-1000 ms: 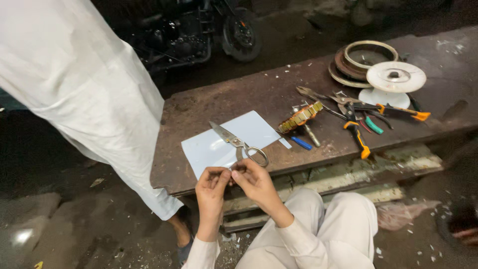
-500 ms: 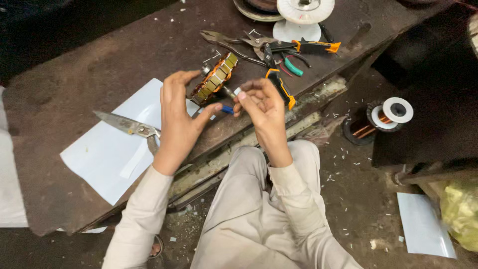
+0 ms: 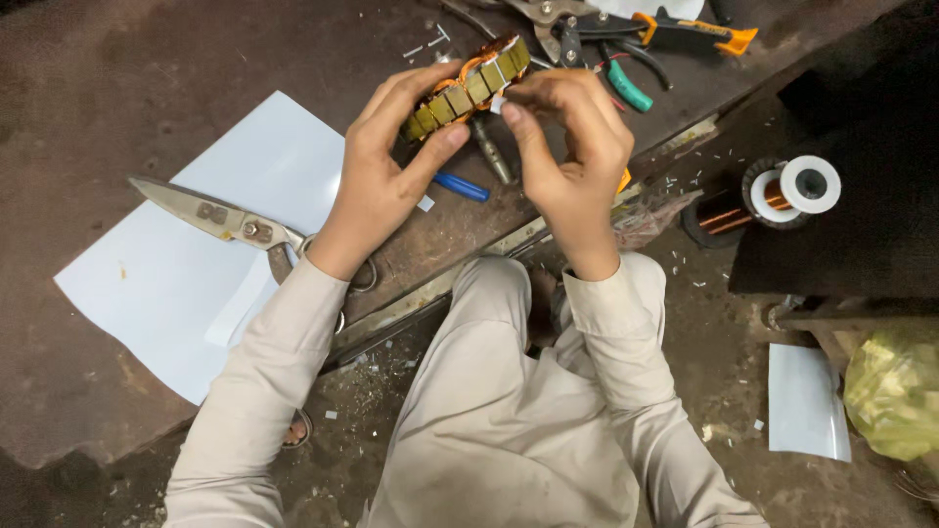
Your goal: The person sits on the floor and works on a cylindrical motor component. They use shears to cut small pieces of white paper and insert them between the copper windings, then use a screwdriver to adjust the windings.
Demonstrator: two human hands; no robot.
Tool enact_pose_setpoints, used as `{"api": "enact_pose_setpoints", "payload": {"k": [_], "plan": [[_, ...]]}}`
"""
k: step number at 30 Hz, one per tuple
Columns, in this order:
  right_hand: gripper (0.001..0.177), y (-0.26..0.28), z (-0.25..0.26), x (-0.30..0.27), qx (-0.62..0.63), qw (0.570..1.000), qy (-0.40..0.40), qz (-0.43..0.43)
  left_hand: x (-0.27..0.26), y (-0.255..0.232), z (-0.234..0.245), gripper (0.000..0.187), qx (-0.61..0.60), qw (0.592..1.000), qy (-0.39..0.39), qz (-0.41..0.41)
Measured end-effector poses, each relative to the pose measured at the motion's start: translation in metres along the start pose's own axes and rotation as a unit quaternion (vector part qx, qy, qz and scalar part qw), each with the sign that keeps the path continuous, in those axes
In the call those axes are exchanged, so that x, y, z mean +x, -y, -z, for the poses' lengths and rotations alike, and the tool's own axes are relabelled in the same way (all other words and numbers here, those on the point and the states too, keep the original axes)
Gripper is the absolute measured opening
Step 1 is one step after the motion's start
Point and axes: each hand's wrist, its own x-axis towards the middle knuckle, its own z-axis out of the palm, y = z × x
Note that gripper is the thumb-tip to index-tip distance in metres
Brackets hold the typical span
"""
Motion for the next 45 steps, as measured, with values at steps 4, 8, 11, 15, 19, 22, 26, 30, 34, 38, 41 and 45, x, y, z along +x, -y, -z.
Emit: {"api": "enact_pose_setpoints", "payload": {"k": [4,8,11,15,19,22,26,30,34,38,41,45], "plan": [[0.012,0.001,-0.004,0.0,0.021,0.999,-0.013,-0.034,-0.004,0.007,-0.002,0.039,-0.049,0.998,-0.008,0.032],[0.015,0.006,-0.007,0.003,-0.023,1.0,0.011,0.011,-0.002,0.01,-0.004,0.038,-0.049,0.998,-0.027,0.02],[0.019,0.007,-0.008,0.002,-0.087,0.994,0.012,0.058,-0.004,0.012,-0.004,0.034,-0.043,0.999,-0.028,0.01],[0.022,0.008,-0.007,0.006,-0.122,0.988,0.021,0.088,-0.003,0.014,-0.003,0.033,-0.028,0.999,-0.03,-0.004],[0.024,0.009,-0.007,0.005,-0.172,0.98,0.03,0.096,-0.002,0.016,-0.003,0.032,-0.023,0.999,-0.032,-0.014],[0.023,0.008,-0.009,0.004,-0.163,0.982,0.026,0.088,-0.003,0.018,-0.003,0.032,-0.022,0.999,-0.034,-0.018],[0.024,0.007,-0.006,0.006,-0.141,0.984,0.038,0.101,-0.004,0.018,-0.003,0.032,-0.025,0.999,-0.033,-0.015],[0.023,0.008,-0.002,0.004,-0.13,0.987,0.051,0.079,-0.005,0.018,-0.004,0.032,-0.028,0.999,-0.031,-0.014],[0.028,0.008,0.0,0.002,-0.141,0.985,0.061,0.074,-0.004,0.017,-0.003,0.032,-0.034,0.999,-0.028,-0.011],[0.028,0.005,0.006,0.006,-0.163,0.975,0.088,0.119,-0.002,0.017,-0.004,0.032,-0.036,0.999,-0.03,-0.016],[0.028,0.006,0.008,0.009,-0.162,0.974,0.104,0.122,-0.001,0.013,-0.003,0.031,-0.049,0.998,-0.033,-0.02],[0.026,0.006,0.007,0.01,-0.152,0.975,0.104,0.12,0.0,0.01,-0.002,0.032,-0.046,0.998,-0.033,-0.022]]}}
